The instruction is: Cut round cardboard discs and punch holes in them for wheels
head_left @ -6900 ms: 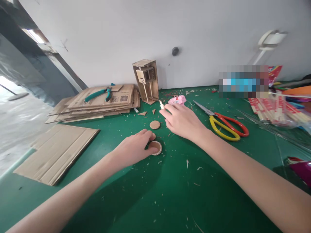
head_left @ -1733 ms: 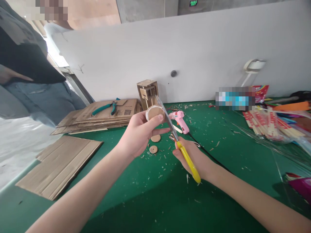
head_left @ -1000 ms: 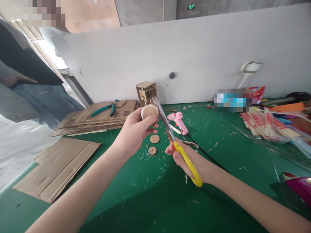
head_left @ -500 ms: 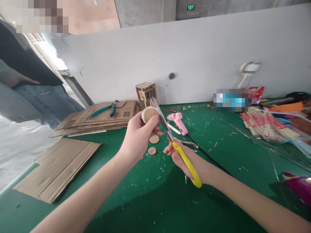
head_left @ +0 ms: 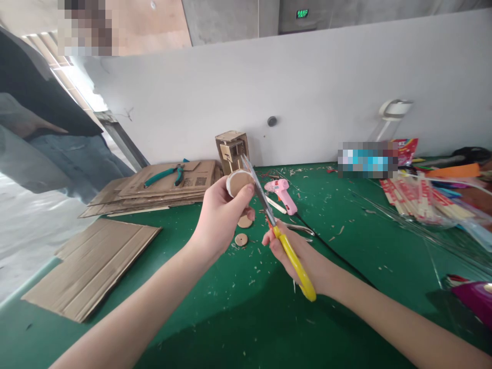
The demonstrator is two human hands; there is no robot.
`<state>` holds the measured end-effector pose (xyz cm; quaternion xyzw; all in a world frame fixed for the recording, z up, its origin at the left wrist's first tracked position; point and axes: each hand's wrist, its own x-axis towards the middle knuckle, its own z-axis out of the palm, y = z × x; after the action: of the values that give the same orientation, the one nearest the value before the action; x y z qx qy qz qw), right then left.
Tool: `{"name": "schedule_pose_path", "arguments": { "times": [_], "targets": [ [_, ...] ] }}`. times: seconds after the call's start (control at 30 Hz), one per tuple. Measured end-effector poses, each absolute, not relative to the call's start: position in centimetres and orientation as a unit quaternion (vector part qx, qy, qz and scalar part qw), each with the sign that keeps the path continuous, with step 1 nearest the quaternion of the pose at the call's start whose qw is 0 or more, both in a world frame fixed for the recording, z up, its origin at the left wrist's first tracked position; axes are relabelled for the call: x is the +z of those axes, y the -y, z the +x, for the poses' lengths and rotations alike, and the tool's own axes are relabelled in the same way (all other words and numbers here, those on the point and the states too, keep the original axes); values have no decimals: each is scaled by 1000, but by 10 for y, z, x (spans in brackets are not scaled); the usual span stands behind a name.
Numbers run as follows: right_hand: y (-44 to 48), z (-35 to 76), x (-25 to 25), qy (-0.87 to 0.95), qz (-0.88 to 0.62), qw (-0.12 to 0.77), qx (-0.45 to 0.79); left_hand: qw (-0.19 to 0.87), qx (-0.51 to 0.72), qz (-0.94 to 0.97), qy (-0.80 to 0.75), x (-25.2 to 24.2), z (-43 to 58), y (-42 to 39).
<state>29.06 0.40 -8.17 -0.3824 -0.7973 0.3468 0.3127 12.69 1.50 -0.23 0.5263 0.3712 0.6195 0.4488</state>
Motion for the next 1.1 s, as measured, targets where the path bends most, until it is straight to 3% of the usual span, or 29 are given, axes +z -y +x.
{"name": "schedule_pose_path", "arguments": {
  "times": [0.67, 1.1],
  "targets": [
    [-5, 285, -83, 804, -393, 338, 290, 479, 586, 559, -338, 4, 124, -15],
    [-6, 290, -80, 816, -411, 301, 272, 486, 548, 581, -356, 9, 112, -19]
  ]
}}
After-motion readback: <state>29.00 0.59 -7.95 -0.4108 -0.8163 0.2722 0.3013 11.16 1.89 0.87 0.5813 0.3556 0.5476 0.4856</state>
